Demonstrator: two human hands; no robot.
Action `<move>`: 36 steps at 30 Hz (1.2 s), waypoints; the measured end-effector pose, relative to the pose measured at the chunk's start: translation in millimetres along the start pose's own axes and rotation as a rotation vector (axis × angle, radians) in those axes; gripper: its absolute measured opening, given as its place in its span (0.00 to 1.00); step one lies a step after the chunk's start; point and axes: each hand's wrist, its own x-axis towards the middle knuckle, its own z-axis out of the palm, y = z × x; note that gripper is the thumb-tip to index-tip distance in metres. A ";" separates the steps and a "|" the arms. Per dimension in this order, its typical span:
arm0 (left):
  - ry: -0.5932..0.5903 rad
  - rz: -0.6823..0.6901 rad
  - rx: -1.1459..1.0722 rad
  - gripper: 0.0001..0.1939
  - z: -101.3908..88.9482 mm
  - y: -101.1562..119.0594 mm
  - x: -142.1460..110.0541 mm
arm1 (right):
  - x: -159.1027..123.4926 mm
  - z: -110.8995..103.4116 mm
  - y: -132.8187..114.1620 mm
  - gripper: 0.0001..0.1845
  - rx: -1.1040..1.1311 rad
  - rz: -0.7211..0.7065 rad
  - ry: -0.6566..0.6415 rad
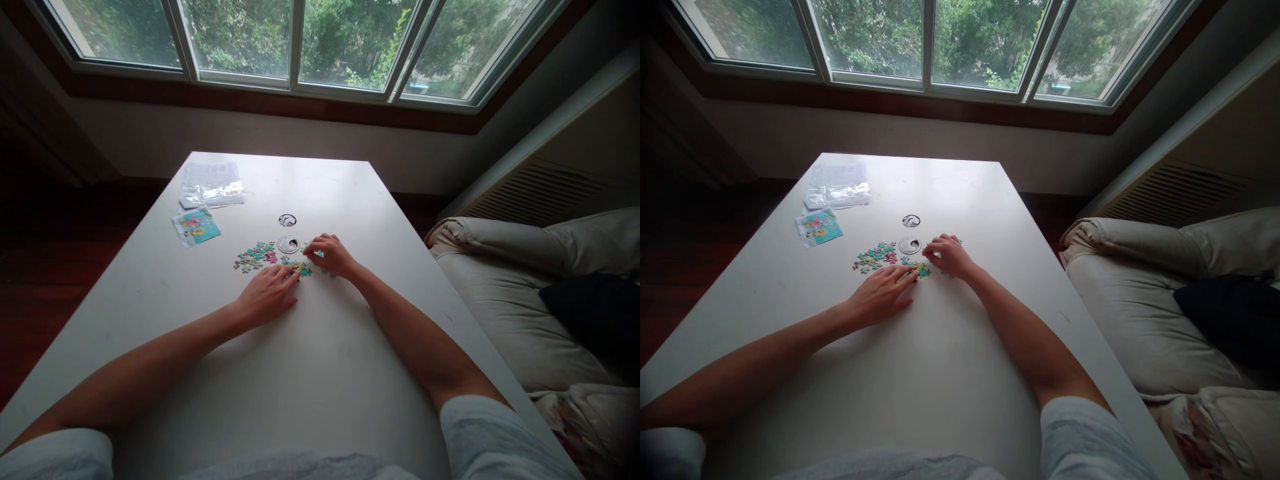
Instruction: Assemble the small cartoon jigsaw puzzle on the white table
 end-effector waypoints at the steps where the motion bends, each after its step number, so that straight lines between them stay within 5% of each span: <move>1: 0.003 -0.011 0.011 0.28 -0.7 1.5 -0.4 | 0.0 -0.5 -0.3 0.07 -0.002 0.005 0.002; 7: 0.008 -0.063 0.064 0.26 -0.6 5.7 -2.4 | 1.7 -1.2 8.8 0.07 0.032 0.043 0.068; 14: -0.002 -0.073 0.059 0.25 0.1 3.9 -1.6 | -0.8 -17.6 46.6 0.08 0.121 0.148 0.185; 22: -0.012 -0.068 0.053 0.22 -5.1 3.1 -2.1 | -14.6 -31.2 73.7 0.11 0.148 0.234 0.057; 31: -0.004 -0.067 0.031 0.22 -5.2 2.5 -2.6 | -18.0 -32.6 85.7 0.10 0.096 0.298 0.124; 36: -0.002 -0.059 0.020 0.25 -5.5 -0.2 -4.2 | -26.7 -42.7 100.2 0.11 0.142 0.314 0.035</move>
